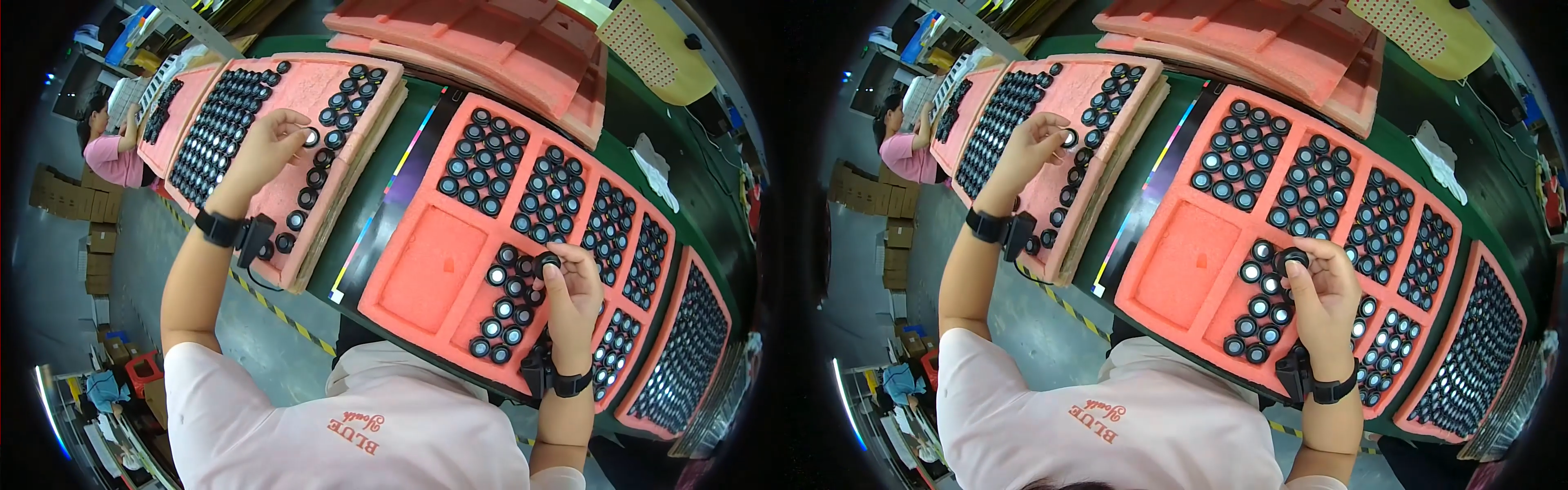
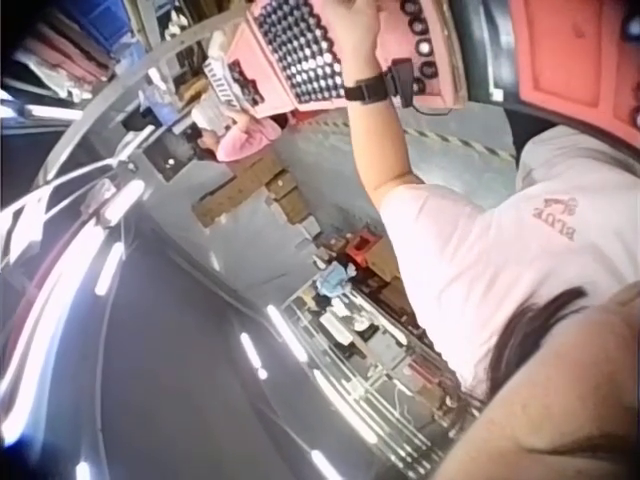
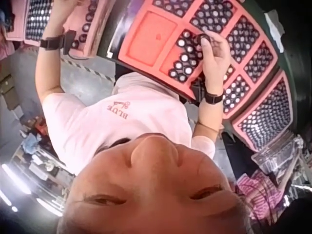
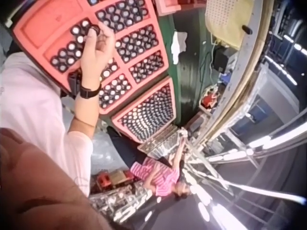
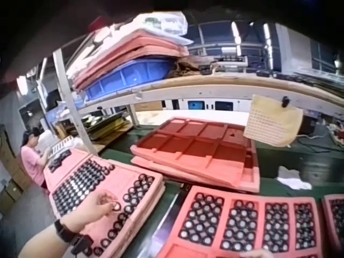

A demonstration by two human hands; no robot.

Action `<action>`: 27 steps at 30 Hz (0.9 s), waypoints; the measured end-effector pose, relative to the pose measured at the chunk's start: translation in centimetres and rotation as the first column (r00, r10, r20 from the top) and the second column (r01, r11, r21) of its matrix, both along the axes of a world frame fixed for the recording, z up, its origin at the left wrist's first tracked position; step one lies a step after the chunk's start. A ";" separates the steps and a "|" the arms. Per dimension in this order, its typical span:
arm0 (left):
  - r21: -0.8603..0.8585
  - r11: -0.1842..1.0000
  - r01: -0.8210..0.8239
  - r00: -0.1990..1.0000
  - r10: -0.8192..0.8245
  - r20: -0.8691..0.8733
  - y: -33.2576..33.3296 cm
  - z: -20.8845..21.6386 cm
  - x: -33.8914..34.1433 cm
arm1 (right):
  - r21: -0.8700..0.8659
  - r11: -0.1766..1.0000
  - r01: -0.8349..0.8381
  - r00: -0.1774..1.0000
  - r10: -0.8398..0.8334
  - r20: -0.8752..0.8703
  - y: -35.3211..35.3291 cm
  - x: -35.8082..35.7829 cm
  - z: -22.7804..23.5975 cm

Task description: Assembling small components and placing them into organized trays on a factory production line.

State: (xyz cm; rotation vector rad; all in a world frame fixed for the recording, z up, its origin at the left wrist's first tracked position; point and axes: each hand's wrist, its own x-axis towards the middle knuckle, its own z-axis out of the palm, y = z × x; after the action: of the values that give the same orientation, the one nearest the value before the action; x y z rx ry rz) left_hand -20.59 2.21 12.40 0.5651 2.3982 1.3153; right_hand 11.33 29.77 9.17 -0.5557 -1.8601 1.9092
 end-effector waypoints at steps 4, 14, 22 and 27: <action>-0.108 0.994 0.003 0.998 0.004 0.059 0.0 -1.0 -1.9 | 0.001 1.000 -0.013 1.000 0.013 -0.012 0.0 0.1 -0.2; -0.200 0.980 -0.025 0.877 -0.074 -0.475 2.2 -1.3 0.7 | -0.027 0.991 -0.129 0.987 0.126 -0.101 -0.4 -0.4 -0.5; 0.061 0.674 0.736 0.673 -0.718 -0.177 10.3 1.6 15.4 | -0.087 0.944 -0.320 0.940 0.305 -0.152 -0.6 0.1 -0.8; 0.090 0.652 0.753 0.656 -0.735 -0.171 11.8 -0.1 17.1 | -0.083 0.930 -0.357 0.925 0.340 -0.170 -0.6 0.3 -0.8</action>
State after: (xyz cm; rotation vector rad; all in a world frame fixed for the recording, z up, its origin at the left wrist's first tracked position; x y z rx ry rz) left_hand -3.51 14.02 12.29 1.5230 1.7676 1.0785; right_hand 11.59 29.19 8.32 -0.1044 -1.8548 2.2239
